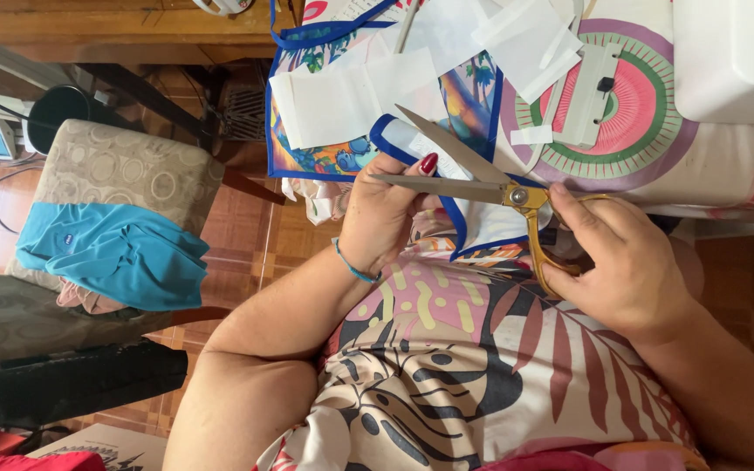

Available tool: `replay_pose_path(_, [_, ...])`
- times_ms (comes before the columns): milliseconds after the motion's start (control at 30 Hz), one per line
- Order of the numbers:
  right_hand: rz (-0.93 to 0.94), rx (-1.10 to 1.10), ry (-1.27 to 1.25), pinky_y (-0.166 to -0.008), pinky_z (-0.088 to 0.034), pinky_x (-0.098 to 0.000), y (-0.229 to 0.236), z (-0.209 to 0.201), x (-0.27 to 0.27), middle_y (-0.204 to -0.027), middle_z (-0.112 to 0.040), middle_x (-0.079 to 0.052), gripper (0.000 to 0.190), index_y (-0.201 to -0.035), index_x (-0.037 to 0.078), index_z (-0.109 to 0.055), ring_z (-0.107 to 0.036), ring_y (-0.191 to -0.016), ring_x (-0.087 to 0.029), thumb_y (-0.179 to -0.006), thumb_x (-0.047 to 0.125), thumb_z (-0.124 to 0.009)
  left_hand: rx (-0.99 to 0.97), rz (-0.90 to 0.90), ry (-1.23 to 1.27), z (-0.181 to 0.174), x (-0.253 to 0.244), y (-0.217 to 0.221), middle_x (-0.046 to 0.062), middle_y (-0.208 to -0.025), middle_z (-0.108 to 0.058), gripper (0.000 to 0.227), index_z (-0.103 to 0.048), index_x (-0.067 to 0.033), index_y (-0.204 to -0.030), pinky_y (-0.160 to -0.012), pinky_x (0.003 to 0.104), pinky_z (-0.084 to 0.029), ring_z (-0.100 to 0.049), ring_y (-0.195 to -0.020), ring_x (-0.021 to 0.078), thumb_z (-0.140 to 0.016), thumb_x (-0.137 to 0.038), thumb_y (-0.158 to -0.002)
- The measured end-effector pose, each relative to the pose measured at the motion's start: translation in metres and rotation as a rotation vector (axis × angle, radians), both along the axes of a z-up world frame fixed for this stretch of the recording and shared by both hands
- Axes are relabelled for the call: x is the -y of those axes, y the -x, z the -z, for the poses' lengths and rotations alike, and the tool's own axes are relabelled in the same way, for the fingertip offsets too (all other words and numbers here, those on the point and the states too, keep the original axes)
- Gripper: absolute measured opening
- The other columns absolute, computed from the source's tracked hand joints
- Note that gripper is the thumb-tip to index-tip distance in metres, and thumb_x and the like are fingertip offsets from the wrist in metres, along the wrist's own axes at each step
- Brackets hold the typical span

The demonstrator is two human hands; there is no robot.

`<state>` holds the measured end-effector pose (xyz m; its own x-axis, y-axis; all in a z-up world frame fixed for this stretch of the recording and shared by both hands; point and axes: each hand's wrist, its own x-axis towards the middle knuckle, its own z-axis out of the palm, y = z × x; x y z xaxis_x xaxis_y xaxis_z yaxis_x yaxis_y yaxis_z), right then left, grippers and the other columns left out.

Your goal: Trimming excess fabric with scissors and removing the finished embroidery from a hoop.

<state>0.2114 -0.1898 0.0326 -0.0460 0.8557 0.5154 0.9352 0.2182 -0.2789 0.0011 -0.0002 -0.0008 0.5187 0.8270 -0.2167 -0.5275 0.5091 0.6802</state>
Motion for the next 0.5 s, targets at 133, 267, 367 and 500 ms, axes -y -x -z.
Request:
replay_pose_path(133, [0.005, 0.009, -0.007, -0.089, -0.056, -0.0454, 0.003, -0.003, 0.001, -0.111, -0.068, -0.019, 0.076, -0.147, -0.006, -0.058, -0.067, -0.101, -0.035, -0.082, 0.015, -0.091, -0.011, 0.012, -0.001, -0.003, 0.002, -0.001, 0.014, -0.069, -0.06, 0.034, -0.042, -0.0116, -0.08, -0.04, 0.026, -0.057, -0.07, -0.057, 0.0262, -0.073, -0.005, -0.092])
replay_pose_path(267, [-0.008, 0.017, -0.02, -0.089, -0.056, -0.0462, 0.004, -0.002, 0.001, -0.108, -0.066, -0.019, 0.074, -0.145, -0.008, -0.059, -0.066, -0.098, -0.035, -0.083, 0.016, -0.091, -0.031, 0.008, 0.004, -0.011, 0.005, -0.002, 0.013, -0.062, -0.058, 0.029, -0.046, -0.0086, -0.08, -0.031, 0.026, -0.045, -0.067, -0.05, 0.0239, -0.073, -0.008, -0.092])
replay_pose_path(367, [0.014, 0.029, -0.008, -0.09, -0.056, -0.046, 0.003, 0.003, 0.002, -0.108, -0.066, -0.019, 0.075, -0.145, -0.007, -0.06, -0.066, -0.099, -0.036, -0.081, 0.018, -0.091, -0.028, 0.01, 0.005, -0.005, 0.002, -0.002, 0.017, -0.064, -0.061, 0.028, -0.047, -0.008, -0.082, -0.03, 0.026, -0.046, -0.071, -0.054, 0.0268, -0.074, -0.007, -0.092])
replay_pose_path(500, [0.02, 0.031, 0.018, -0.091, -0.057, -0.0466, 0.002, 0.01, 0.005, -0.106, -0.065, -0.018, 0.079, -0.148, -0.005, -0.058, -0.066, -0.098, -0.036, -0.078, 0.015, -0.091, 0.002, 0.025, -0.024, -0.011, 0.005, -0.002, 0.014, -0.062, -0.058, 0.028, -0.047, -0.0083, -0.079, -0.031, 0.026, -0.044, -0.066, -0.048, 0.0235, -0.071, -0.009, -0.094])
